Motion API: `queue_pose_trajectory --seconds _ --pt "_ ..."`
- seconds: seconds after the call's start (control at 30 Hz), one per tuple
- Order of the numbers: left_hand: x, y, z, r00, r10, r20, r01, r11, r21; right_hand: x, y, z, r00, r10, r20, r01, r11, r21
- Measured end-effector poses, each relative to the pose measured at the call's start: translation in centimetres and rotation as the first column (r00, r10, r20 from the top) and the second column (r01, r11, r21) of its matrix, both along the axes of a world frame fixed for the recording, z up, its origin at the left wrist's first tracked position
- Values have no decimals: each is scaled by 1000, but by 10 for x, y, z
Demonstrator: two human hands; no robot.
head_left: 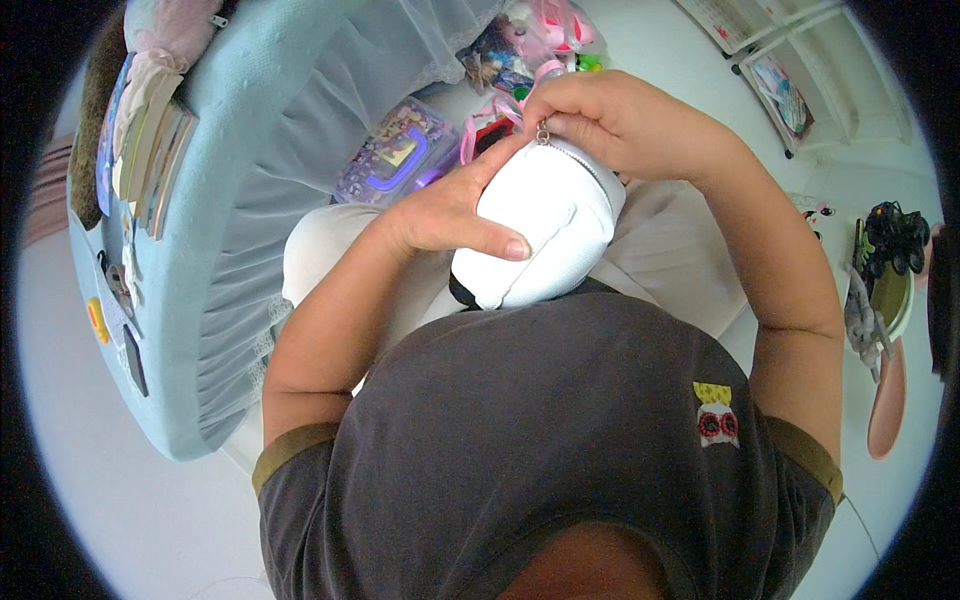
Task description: The person sits on the floor and organizes small toys. They open a white pouch, then place a green plastic toy into a pink mesh bag. They continue to add other small items, including a yellow toy and a clear plastic container, into the bag.
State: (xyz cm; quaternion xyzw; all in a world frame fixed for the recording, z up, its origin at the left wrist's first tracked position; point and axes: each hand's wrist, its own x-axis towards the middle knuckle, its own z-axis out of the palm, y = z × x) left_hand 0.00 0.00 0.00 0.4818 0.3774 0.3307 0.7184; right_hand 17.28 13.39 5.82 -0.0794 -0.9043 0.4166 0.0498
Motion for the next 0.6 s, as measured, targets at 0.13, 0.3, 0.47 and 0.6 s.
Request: queue_pose_trajectory --seconds 0.13,0.3,0.47,0.6 --pt "1 2 0 999 21 -28 -21 1000 -13 7 -5 12 998 -43 -41 54 944 325" --pt "9 2 -2 998 54 -39 -53 999 10 28 -14 20 996 -82 25 52 814 578" --pt "13 0 1 996 45 -77 -45 999 0 48 -25 27 990 -122 64 62 812 580" --pt "16 1 -1 995 24 -98 -23 1000 14 63 -33 31 983 -153 98 74 831 551"
